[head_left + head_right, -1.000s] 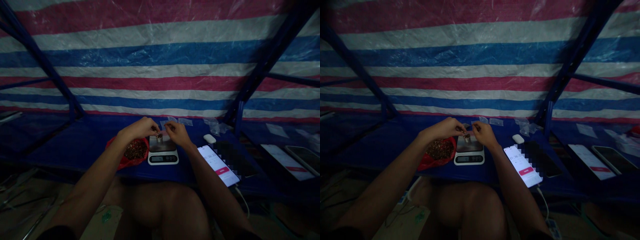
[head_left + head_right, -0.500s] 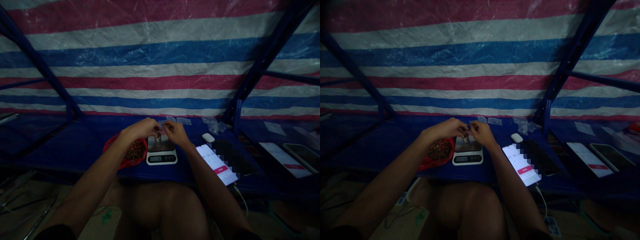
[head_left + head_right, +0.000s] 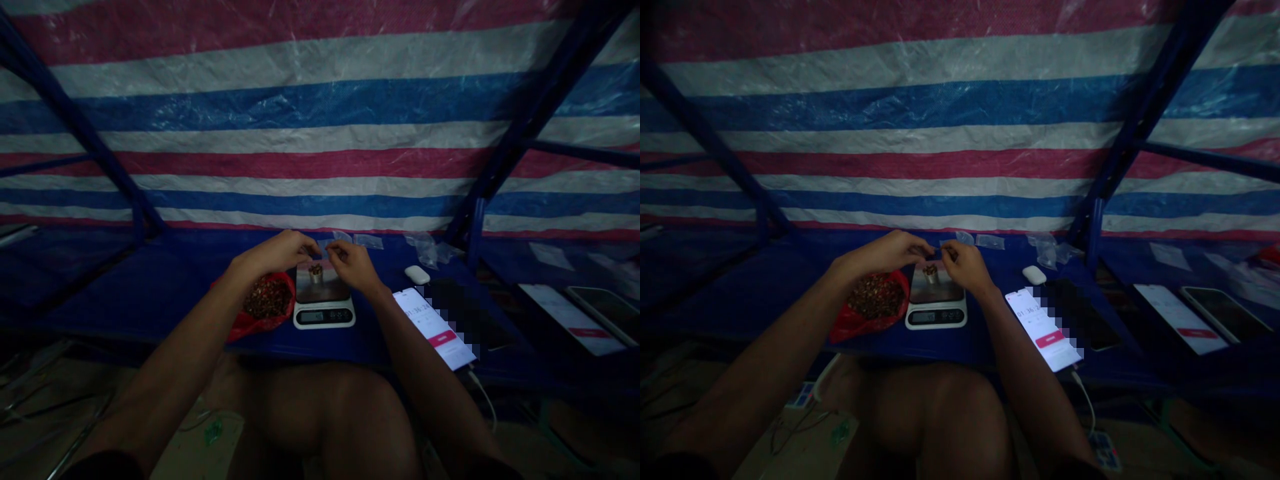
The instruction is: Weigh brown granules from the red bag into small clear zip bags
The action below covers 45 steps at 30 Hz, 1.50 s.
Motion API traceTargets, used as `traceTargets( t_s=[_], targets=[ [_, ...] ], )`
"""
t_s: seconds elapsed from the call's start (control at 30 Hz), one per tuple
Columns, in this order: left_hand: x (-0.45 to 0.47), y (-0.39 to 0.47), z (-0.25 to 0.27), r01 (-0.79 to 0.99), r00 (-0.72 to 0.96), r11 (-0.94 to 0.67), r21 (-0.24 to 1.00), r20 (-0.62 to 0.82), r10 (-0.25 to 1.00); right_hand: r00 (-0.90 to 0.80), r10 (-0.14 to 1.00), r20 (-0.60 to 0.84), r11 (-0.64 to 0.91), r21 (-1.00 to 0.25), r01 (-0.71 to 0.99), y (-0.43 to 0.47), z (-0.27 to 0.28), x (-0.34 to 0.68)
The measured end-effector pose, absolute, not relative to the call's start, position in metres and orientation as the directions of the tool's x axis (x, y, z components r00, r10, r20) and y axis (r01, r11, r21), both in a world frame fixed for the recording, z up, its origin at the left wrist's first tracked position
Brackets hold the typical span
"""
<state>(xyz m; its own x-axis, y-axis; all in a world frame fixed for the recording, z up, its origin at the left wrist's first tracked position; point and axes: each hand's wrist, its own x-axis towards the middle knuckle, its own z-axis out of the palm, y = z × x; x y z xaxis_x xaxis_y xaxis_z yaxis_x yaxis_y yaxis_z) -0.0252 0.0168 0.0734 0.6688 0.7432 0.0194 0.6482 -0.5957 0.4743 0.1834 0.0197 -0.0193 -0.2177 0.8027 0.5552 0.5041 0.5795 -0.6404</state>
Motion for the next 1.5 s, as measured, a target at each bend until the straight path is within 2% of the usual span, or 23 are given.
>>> traceTargets(
  t_s=[0.1, 0.23, 0.37, 0.53, 0.7, 0.8, 0.9, 1.07, 1.17, 1.37, 1.5],
  targets=[
    [-0.036, 0.030, 0.077, 0.728, 0.617, -0.594, 0.343, 0.051, 0.786, -0.224, 0.805, 0.549, 0.577, -0.638, 0.510, 0.019, -0.019, 0.184],
    [-0.052, 0.053, 0.068, 0.820, 0.556, -0.551, 0.156, 0.015, 0.831, -0.216, 0.806, 0.551, 0.573, -0.634, 0.520, 0.019, -0.019, 0.184],
    [-0.058, 0.063, 0.047, 0.860, 0.509, -0.503, 0.090, -0.065, 0.858, -0.229, 0.804, 0.548, 0.577, -0.628, 0.522, 0.019, -0.020, 0.184],
    [-0.054, 0.066, 0.031, 0.907, 0.421, -0.420, 0.038, -0.020, 0.907, -0.256, 0.802, 0.539, 0.587, -0.634, 0.504, 0.021, -0.020, 0.184],
    [-0.054, 0.069, 0.043, 0.919, 0.385, -0.390, 0.053, 0.088, 0.919, -0.262, 0.812, 0.522, 0.578, -0.651, 0.493, 0.020, -0.018, 0.186],
    [-0.059, 0.068, 0.061, 0.919, 0.313, -0.348, 0.187, 0.191, 0.930, -0.349, 0.790, 0.504, 0.613, -0.650, 0.449, 0.018, -0.019, 0.189],
    [-0.068, 0.060, 0.079, 0.896, 0.242, -0.304, 0.323, 0.218, 0.945, -0.465, 0.770, 0.438, 0.630, -0.640, 0.440, 0.017, -0.022, 0.190],
    [-0.087, 0.037, 0.097, 0.863, 0.203, -0.301, 0.406, 0.267, 0.942, -0.503, 0.799, 0.330, 0.572, -0.674, 0.467, 0.018, -0.029, 0.186],
    [-0.091, 0.024, 0.101, 0.849, 0.222, -0.300, 0.436, 0.221, 0.950, -0.517, 0.787, 0.336, 0.578, -0.695, 0.428, 0.018, -0.030, 0.184],
    [-0.074, 0.006, 0.093, 0.885, 0.302, -0.331, 0.327, 0.140, 0.943, -0.508, 0.732, 0.454, 0.663, -0.645, 0.379, 0.013, -0.019, 0.184],
    [-0.068, 0.003, 0.079, 0.829, 0.449, -0.410, 0.381, -0.015, 0.894, -0.492, 0.724, 0.484, 0.669, -0.668, 0.327, 0.012, -0.013, 0.185]
  ],
)
